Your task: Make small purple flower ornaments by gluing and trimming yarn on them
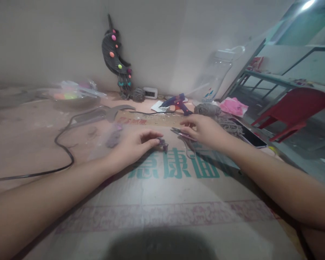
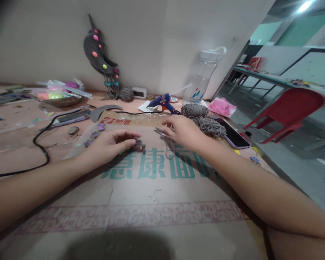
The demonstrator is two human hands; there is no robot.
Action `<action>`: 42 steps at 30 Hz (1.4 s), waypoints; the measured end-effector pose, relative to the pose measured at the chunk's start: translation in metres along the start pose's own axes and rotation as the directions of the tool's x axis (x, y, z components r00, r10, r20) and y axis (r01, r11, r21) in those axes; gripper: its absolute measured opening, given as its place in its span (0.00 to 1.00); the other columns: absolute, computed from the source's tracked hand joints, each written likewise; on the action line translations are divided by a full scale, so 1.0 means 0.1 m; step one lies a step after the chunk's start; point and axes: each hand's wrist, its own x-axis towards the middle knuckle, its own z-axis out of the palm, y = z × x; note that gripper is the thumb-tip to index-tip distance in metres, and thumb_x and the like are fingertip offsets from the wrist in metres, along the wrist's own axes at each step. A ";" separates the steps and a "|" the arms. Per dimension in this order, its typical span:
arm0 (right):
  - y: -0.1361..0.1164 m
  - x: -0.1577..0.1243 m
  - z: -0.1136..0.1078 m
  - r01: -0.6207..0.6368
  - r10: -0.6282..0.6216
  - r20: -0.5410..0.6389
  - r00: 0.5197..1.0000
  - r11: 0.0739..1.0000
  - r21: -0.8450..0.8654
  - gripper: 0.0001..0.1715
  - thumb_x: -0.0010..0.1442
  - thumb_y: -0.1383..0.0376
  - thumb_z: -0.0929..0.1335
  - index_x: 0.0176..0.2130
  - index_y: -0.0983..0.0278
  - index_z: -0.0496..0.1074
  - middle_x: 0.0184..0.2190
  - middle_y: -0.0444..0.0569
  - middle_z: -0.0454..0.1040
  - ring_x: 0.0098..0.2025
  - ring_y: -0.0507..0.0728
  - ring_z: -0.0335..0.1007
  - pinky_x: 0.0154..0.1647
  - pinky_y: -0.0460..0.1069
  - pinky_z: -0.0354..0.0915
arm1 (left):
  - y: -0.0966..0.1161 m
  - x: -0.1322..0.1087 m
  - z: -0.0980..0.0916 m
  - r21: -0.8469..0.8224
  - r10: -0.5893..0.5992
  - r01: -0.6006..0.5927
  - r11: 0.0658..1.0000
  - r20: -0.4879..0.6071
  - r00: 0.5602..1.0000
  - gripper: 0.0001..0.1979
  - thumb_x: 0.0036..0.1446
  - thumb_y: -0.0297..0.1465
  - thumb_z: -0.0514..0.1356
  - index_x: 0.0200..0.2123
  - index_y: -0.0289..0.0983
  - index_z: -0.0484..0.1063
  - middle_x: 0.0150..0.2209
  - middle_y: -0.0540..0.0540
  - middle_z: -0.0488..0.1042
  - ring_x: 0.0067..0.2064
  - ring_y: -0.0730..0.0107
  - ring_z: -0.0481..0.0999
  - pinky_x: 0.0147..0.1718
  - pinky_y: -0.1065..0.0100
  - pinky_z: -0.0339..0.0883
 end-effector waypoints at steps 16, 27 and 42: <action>0.04 0.00 0.16 0.030 -0.032 -0.079 0.996 0.999 -0.035 0.12 0.63 0.67 0.64 0.38 0.65 0.77 0.37 0.54 0.75 0.39 0.60 0.70 0.40 0.52 0.62 | -0.06 0.03 -0.03 -0.186 0.014 -0.006 0.983 0.040 0.999 0.17 0.58 0.38 0.64 0.47 0.35 0.74 0.37 0.44 0.82 0.41 0.61 0.83 0.47 0.59 0.72; -0.26 -0.19 0.07 0.226 -0.187 -0.162 0.969 0.937 0.267 0.22 0.71 0.57 0.56 0.43 0.62 0.74 0.31 0.49 0.74 0.35 0.57 0.70 0.41 0.52 0.63 | -0.07 0.05 -0.05 -0.266 -0.035 0.044 0.963 0.037 0.999 0.18 0.57 0.38 0.65 0.48 0.35 0.76 0.34 0.44 0.81 0.36 0.64 0.81 0.42 0.62 0.72; -0.25 -0.24 0.24 0.311 -0.320 0.044 0.946 0.940 0.142 0.18 0.70 0.61 0.57 0.41 0.64 0.73 0.33 0.51 0.78 0.34 0.57 0.72 0.36 0.49 0.61 | -0.03 0.06 -0.05 -0.319 -0.041 0.052 0.946 0.040 0.998 0.12 0.53 0.33 0.67 0.41 0.34 0.77 0.30 0.48 0.78 0.32 0.70 0.79 0.38 0.66 0.70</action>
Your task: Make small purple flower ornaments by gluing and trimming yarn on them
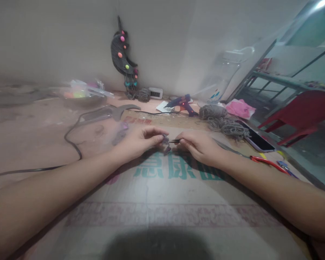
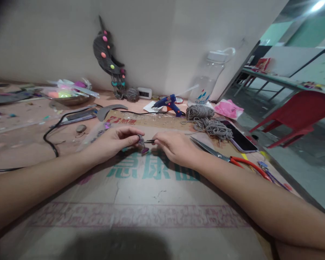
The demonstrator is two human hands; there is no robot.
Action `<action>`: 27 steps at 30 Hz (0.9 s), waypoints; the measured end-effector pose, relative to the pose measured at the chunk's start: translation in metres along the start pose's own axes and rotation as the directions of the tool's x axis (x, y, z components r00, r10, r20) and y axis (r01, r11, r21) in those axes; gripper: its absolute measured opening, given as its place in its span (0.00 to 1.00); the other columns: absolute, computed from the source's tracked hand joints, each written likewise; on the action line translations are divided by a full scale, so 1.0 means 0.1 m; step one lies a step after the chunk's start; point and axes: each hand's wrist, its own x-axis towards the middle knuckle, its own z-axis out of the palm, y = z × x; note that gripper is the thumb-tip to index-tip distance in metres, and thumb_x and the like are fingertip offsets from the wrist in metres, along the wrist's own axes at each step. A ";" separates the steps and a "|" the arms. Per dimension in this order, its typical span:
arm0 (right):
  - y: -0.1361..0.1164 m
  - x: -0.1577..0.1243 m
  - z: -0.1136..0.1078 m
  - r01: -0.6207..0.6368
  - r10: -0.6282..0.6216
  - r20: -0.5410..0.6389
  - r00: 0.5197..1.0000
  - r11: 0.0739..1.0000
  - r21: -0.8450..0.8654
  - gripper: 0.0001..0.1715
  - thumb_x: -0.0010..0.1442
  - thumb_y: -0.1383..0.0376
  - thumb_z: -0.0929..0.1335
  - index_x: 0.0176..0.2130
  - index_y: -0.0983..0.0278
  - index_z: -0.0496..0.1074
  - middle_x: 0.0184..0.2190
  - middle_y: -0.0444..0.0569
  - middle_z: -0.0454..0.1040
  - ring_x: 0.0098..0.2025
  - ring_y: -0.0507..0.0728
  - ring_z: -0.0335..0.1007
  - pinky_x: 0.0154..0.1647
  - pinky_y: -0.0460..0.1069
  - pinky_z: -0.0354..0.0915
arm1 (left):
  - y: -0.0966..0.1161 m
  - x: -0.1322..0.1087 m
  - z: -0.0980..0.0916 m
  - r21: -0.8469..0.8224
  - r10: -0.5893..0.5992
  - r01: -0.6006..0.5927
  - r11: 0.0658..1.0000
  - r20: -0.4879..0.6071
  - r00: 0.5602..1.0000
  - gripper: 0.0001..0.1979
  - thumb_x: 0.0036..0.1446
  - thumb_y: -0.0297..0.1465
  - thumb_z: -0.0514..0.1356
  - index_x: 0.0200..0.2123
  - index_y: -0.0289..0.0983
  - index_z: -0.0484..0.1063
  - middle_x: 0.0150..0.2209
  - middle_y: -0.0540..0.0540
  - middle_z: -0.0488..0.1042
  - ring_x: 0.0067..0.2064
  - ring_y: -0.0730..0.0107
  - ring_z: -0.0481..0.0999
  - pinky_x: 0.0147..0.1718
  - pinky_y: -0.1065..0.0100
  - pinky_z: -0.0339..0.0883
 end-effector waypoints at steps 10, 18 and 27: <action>0.00 0.01 -0.01 0.016 -0.016 -0.002 1.000 1.000 -0.018 0.18 0.70 0.62 0.58 0.40 0.65 0.73 0.31 0.50 0.77 0.33 0.56 0.71 0.35 0.48 0.59 | -0.03 0.01 -0.01 0.006 0.022 -0.022 1.000 0.017 1.000 0.12 0.54 0.32 0.67 0.41 0.34 0.77 0.29 0.48 0.78 0.33 0.70 0.78 0.37 0.67 0.69; -0.01 0.02 -0.01 -0.003 0.003 0.011 1.000 1.000 -0.025 0.19 0.70 0.62 0.57 0.39 0.65 0.73 0.32 0.51 0.78 0.33 0.56 0.71 0.35 0.48 0.59 | -0.05 0.01 -0.03 0.032 0.021 -0.021 0.999 0.011 1.000 0.13 0.53 0.33 0.67 0.41 0.34 0.77 0.29 0.48 0.78 0.32 0.70 0.77 0.36 0.66 0.68; -0.03 0.02 -0.02 -0.010 0.012 0.034 0.999 0.998 -0.057 0.18 0.70 0.63 0.57 0.39 0.65 0.73 0.33 0.51 0.78 0.33 0.56 0.71 0.35 0.48 0.59 | -0.04 0.01 -0.02 0.008 0.003 -0.003 1.000 0.018 1.000 0.13 0.52 0.34 0.68 0.41 0.34 0.78 0.29 0.49 0.78 0.31 0.71 0.77 0.36 0.67 0.68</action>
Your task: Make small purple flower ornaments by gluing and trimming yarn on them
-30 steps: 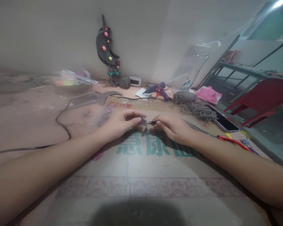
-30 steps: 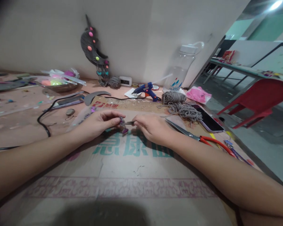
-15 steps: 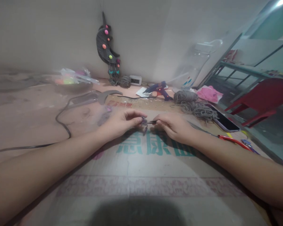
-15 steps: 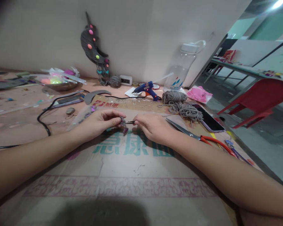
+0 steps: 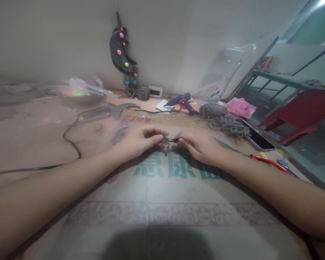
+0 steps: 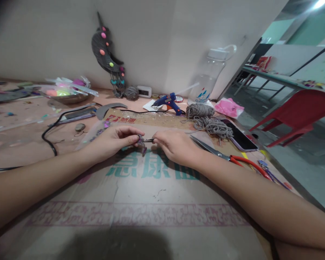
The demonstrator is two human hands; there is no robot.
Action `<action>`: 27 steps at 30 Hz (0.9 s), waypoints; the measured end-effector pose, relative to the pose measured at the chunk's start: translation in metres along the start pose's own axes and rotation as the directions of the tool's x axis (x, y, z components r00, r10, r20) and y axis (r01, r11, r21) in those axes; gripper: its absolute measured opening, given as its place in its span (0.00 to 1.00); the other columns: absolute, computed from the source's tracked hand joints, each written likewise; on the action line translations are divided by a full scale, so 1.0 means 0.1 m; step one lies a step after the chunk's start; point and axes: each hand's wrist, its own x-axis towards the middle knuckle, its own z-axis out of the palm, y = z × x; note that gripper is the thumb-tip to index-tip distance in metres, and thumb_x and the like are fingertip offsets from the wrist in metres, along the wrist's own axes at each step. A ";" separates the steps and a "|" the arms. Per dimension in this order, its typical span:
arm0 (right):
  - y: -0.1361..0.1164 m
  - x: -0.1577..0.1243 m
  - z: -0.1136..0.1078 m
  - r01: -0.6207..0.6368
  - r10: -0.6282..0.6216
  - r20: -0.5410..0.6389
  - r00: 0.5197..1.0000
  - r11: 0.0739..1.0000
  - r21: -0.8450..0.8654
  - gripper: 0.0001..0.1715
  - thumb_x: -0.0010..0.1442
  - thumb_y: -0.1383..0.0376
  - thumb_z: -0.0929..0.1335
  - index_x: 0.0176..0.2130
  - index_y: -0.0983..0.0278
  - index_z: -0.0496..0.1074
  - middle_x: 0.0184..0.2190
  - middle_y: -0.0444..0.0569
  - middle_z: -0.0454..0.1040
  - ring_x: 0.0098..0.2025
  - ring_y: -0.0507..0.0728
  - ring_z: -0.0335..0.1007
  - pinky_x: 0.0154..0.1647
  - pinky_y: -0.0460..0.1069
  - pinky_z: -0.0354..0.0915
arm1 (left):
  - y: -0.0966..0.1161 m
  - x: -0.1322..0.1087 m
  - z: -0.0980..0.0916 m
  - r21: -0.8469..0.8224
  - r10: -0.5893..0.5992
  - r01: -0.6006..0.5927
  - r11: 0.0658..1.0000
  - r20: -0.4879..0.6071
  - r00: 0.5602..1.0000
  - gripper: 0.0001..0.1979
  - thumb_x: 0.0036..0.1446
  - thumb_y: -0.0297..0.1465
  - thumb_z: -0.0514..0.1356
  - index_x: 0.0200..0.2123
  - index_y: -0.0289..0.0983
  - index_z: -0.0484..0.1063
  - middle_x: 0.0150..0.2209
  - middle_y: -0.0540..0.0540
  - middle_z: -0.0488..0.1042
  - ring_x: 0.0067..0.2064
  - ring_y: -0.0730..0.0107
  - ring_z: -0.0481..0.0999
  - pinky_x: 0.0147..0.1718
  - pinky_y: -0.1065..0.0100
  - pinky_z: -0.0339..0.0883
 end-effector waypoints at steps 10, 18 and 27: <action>-0.04 0.01 -0.01 0.020 -0.020 0.010 1.000 0.998 -0.063 0.18 0.69 0.65 0.57 0.39 0.66 0.74 0.32 0.52 0.78 0.33 0.56 0.71 0.35 0.48 0.58 | -0.02 0.00 -0.02 0.032 0.004 -0.004 0.999 0.015 1.000 0.14 0.54 0.35 0.67 0.43 0.35 0.77 0.30 0.48 0.79 0.33 0.70 0.78 0.38 0.66 0.69; -0.03 0.00 -0.01 0.009 -0.020 -0.053 0.998 0.979 -0.205 0.20 0.69 0.65 0.56 0.42 0.67 0.74 0.34 0.55 0.79 0.35 0.59 0.71 0.38 0.51 0.59 | 0.01 0.00 0.02 0.022 0.022 -0.021 1.000 -0.042 0.999 0.13 0.55 0.34 0.66 0.42 0.34 0.76 0.31 0.47 0.78 0.34 0.69 0.78 0.39 0.64 0.69; -0.02 -0.02 -0.04 -0.029 0.010 -0.155 0.988 0.993 -0.118 0.18 0.69 0.63 0.57 0.39 0.65 0.73 0.31 0.52 0.77 0.32 0.58 0.69 0.35 0.50 0.59 | 0.01 0.00 0.02 -0.053 0.004 -0.007 0.999 -0.046 0.999 0.14 0.55 0.34 0.67 0.42 0.34 0.75 0.33 0.47 0.79 0.35 0.67 0.80 0.40 0.64 0.70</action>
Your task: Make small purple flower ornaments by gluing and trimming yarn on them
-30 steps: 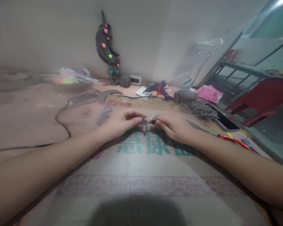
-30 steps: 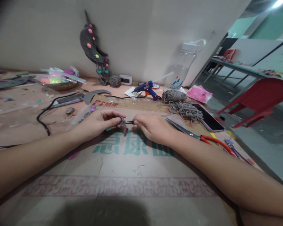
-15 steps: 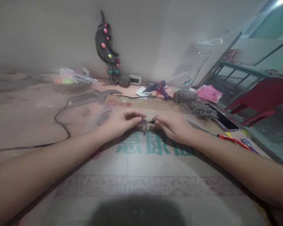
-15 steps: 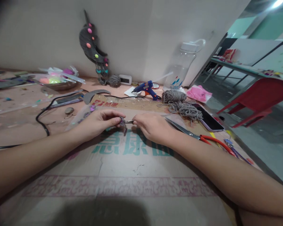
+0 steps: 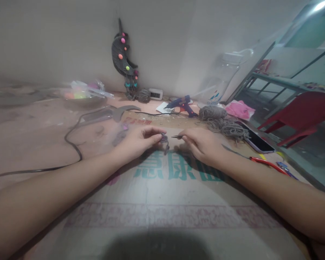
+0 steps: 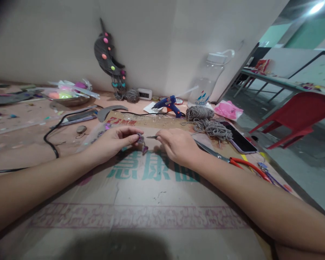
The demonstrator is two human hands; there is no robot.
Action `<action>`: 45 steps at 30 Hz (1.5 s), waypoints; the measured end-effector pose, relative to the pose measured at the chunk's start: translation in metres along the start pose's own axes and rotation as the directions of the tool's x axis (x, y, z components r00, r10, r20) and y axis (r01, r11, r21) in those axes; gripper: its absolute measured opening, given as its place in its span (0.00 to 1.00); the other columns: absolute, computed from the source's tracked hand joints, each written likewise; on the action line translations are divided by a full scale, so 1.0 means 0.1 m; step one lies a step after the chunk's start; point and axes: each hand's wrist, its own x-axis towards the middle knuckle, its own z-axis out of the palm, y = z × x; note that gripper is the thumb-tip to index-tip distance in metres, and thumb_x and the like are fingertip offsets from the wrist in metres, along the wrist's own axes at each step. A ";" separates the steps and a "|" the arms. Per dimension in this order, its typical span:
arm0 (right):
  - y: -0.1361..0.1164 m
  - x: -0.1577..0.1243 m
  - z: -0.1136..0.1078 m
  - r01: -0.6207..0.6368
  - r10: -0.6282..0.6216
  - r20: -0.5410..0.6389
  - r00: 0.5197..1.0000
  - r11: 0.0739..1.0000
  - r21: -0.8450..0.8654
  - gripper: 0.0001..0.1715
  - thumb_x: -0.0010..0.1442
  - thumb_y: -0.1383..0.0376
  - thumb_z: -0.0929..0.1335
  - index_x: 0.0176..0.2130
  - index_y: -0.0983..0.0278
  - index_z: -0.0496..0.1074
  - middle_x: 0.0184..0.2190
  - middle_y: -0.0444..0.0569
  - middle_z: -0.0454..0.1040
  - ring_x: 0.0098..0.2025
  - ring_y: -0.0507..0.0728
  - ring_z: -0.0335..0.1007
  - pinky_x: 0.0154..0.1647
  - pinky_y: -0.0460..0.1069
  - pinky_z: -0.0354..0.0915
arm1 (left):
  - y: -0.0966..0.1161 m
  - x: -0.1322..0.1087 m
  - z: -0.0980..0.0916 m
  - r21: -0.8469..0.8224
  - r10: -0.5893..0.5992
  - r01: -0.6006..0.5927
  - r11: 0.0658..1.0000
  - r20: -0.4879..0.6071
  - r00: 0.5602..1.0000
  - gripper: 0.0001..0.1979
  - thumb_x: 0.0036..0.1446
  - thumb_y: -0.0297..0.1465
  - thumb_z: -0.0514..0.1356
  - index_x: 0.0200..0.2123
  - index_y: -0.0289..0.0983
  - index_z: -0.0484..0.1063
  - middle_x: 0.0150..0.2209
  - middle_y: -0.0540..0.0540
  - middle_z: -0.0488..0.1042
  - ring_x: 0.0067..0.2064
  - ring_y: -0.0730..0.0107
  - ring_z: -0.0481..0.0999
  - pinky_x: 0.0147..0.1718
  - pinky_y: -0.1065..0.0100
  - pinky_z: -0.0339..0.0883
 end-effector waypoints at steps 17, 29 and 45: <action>0.14 0.05 0.10 0.051 -0.036 -0.092 0.995 0.984 0.171 0.16 0.69 0.60 0.62 0.46 0.64 0.75 0.34 0.53 0.75 0.39 0.60 0.68 0.41 0.54 0.63 | -0.02 0.01 -0.04 0.003 0.052 -0.052 0.999 0.022 0.998 0.12 0.56 0.35 0.66 0.40 0.34 0.73 0.32 0.47 0.78 0.34 0.67 0.79 0.39 0.64 0.71; 0.04 0.05 0.10 0.132 -0.123 -0.051 0.991 0.960 0.245 0.17 0.70 0.59 0.62 0.47 0.64 0.74 0.33 0.51 0.74 0.38 0.58 0.66 0.40 0.52 0.61 | 0.00 0.02 -0.04 -0.047 0.043 -0.038 0.998 0.095 0.995 0.11 0.54 0.35 0.68 0.37 0.34 0.72 0.32 0.48 0.78 0.34 0.68 0.80 0.39 0.66 0.71; 0.00 0.06 0.15 0.181 -0.173 -0.055 0.983 0.949 0.258 0.18 0.70 0.56 0.62 0.47 0.64 0.75 0.33 0.51 0.74 0.36 0.57 0.65 0.39 0.51 0.60 | 0.00 0.02 -0.04 -0.019 0.031 -0.029 0.999 0.110 0.993 0.10 0.53 0.34 0.68 0.36 0.35 0.74 0.34 0.49 0.78 0.35 0.71 0.78 0.39 0.67 0.71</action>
